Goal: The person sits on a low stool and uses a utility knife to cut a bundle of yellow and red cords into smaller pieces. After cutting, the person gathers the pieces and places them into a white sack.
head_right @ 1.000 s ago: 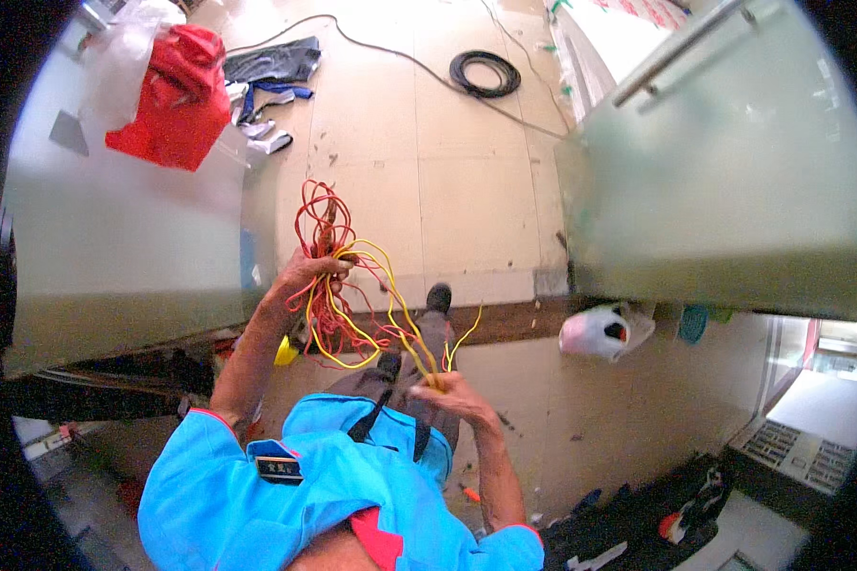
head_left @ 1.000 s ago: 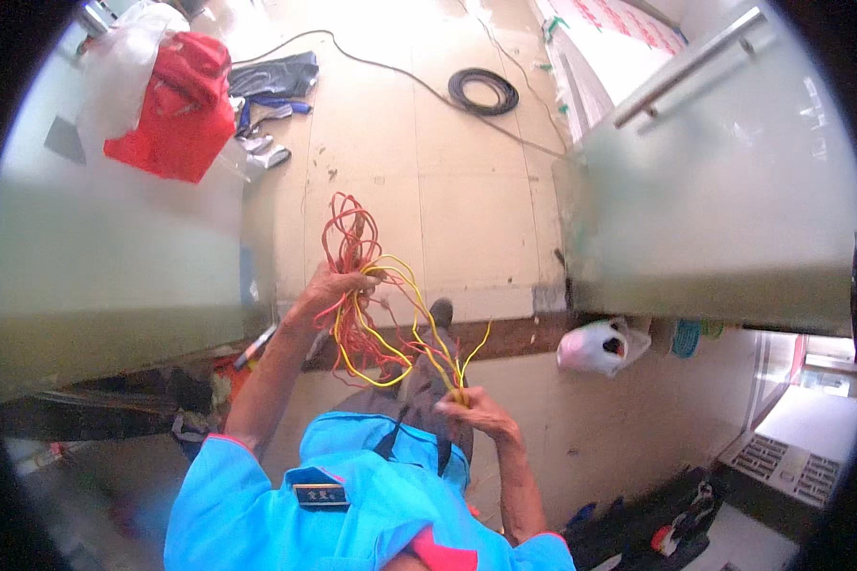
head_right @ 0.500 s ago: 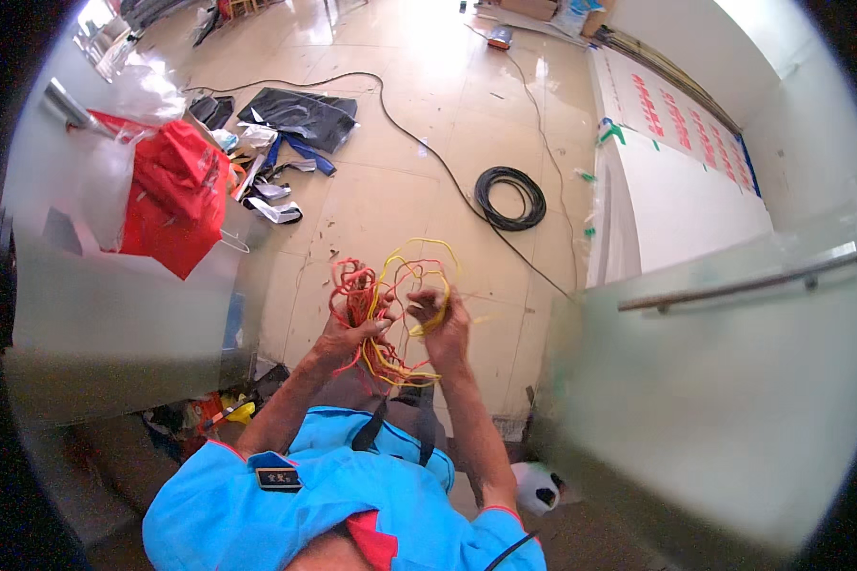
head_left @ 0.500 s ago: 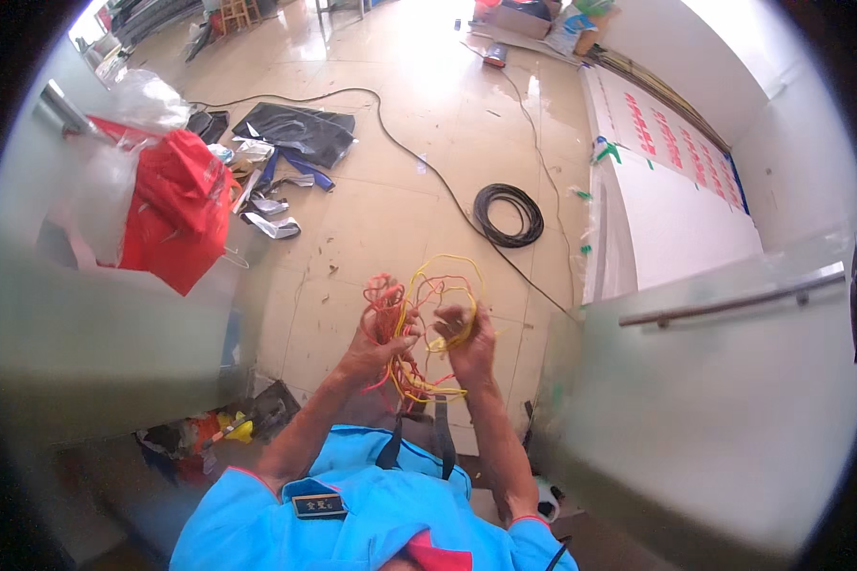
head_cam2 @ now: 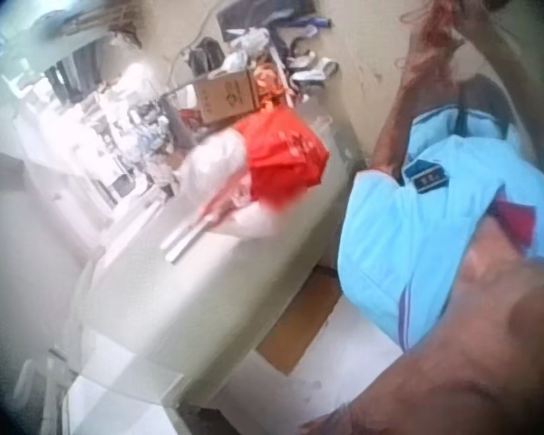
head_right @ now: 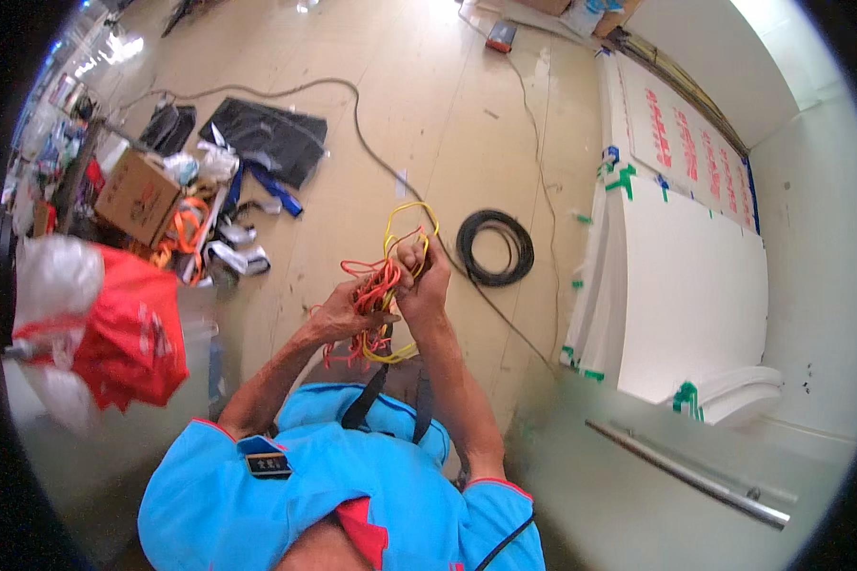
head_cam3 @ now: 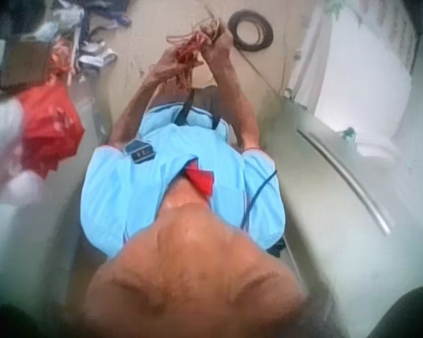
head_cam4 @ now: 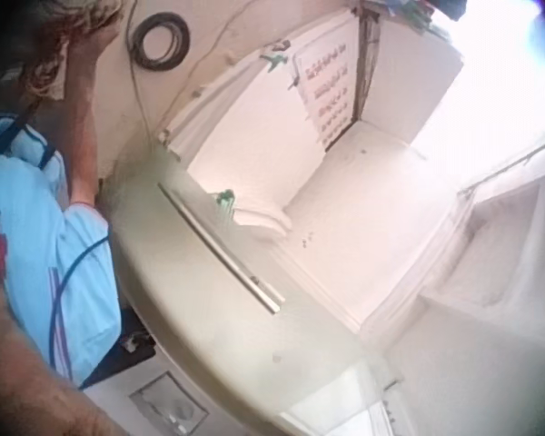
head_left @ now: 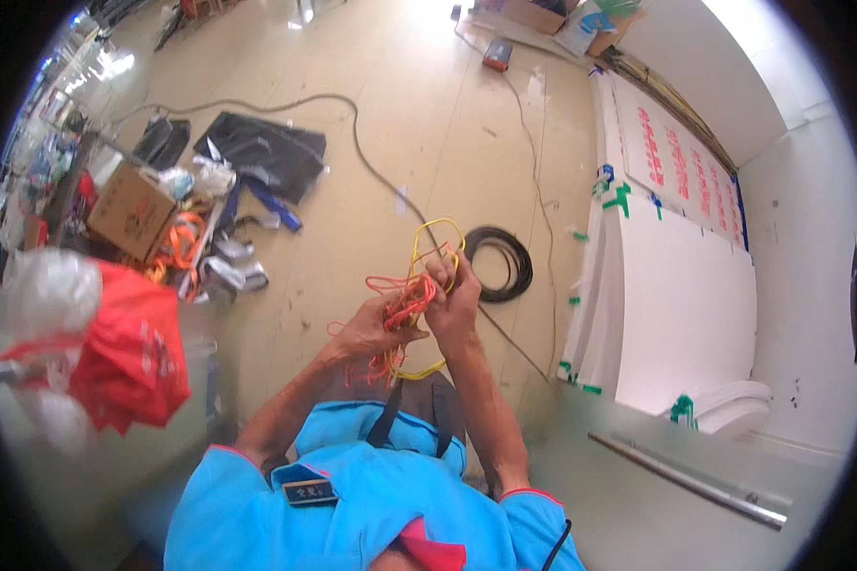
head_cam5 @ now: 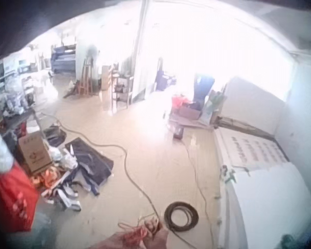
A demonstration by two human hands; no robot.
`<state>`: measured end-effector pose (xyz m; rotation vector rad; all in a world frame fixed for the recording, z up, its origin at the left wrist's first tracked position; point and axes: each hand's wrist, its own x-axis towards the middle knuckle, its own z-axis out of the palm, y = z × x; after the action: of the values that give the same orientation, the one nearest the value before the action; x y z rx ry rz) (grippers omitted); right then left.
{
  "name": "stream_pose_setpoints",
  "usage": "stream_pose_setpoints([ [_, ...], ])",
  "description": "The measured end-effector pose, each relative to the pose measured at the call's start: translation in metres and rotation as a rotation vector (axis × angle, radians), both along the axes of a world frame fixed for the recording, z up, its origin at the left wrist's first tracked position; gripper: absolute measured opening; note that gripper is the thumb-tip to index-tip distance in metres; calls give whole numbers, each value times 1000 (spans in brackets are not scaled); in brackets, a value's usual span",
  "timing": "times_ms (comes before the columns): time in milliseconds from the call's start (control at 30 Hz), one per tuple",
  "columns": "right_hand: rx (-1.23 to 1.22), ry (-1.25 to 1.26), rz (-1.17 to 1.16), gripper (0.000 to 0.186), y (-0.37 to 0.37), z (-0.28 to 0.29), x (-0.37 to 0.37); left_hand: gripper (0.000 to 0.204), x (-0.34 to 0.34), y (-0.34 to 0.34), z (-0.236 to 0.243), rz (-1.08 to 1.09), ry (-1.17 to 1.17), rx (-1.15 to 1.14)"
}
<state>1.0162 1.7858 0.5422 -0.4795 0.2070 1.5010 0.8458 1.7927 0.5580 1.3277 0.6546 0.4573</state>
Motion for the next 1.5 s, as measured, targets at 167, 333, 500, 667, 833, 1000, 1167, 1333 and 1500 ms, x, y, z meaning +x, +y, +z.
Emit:
stream_pose_setpoints([
  [167, -13, -574, 238, 52, 120, 15, 82, 22, 37, 156, -4, 183, 76, -51],
  [333, 145, -903, 452, 63, 223, 14, 153, 11, 28, 328, -19, 867, -201, -103],
  [500, 193, -874, 1057, 58, 352, 6, 121, 10, 32, 453, -8, 1169, -361, -1],
  [667, 324, -960, 1081, 72, 508, -39, 91, 13, 35, 533, 2, 1254, -621, -212],
  [833, 78, -481, 1100, 86, 665, -68, 72, 11, 24, 629, -21, 1267, -830, -416],
  [1000, 88, -311, 783, 66, 830, -94, 59, 13, 26, 774, -46, 1226, -755, -612],
  [1167, 81, -440, 802, 67, 972, -58, 60, 15, 13, 907, -24, 1029, -441, -610],
  [1333, 3, -611, 900, 76, 1098, -44, 27, 21, -4, 1028, -7, 826, -441, -512],
  [1500, 118, -338, 1218, 68, 1230, -69, -10, 27, -18, 1160, -25, 824, -370, -428],
])
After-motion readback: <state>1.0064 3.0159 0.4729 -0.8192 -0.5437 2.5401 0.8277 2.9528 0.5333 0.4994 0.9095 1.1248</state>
